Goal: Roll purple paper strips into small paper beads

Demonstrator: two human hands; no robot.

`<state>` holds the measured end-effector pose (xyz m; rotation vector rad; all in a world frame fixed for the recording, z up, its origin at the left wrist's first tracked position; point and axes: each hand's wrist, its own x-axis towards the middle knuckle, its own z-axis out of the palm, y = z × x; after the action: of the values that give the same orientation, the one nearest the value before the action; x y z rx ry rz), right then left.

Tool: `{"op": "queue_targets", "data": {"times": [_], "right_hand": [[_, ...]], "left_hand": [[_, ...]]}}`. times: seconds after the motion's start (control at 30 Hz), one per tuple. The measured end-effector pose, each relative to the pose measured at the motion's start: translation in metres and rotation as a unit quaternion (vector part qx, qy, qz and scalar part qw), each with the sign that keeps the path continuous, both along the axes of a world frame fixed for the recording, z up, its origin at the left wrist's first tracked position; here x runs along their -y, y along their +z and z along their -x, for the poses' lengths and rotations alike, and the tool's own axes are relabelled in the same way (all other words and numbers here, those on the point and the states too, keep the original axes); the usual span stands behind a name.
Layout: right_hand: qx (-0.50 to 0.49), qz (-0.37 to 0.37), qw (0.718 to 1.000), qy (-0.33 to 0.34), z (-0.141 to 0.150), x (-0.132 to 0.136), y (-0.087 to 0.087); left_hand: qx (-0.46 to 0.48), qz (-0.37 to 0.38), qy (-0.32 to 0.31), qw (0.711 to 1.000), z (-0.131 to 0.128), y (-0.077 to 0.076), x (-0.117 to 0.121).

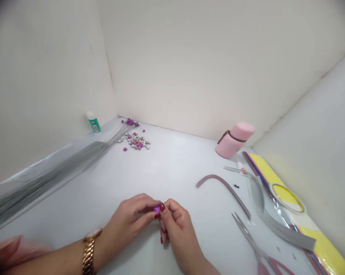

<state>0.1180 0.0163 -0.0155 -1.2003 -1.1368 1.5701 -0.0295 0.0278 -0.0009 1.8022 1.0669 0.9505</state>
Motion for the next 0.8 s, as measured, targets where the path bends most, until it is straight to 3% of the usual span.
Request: {"op": "queue_targets", "data": {"times": [0.17, 0.53, 0.67, 0.8], "right_hand": [[0.011, -0.010, 1.000, -0.015, -0.0007, -0.0003, -0.0005], [-0.002, -0.071, 0.997, -0.022, 0.0067, -0.0005, 0.0047], [0.001, -0.088, 0.996, -0.034, 0.0083, -0.0008, 0.0050], [0.022, -0.105, 0.993, -0.043, 0.0088, -0.0003, 0.0048]], "left_hand": [[-0.015, -0.001, 0.007, 1.000, 0.0004, 0.0007, -0.0033], [0.128, 0.116, 0.026, 0.985, -0.0057, 0.0006, -0.0017], [0.215, 0.171, -0.013, 0.961, -0.0078, 0.0052, 0.0006], [0.269, 0.253, -0.012, 0.929, -0.0052, 0.0041, -0.0019]]}}
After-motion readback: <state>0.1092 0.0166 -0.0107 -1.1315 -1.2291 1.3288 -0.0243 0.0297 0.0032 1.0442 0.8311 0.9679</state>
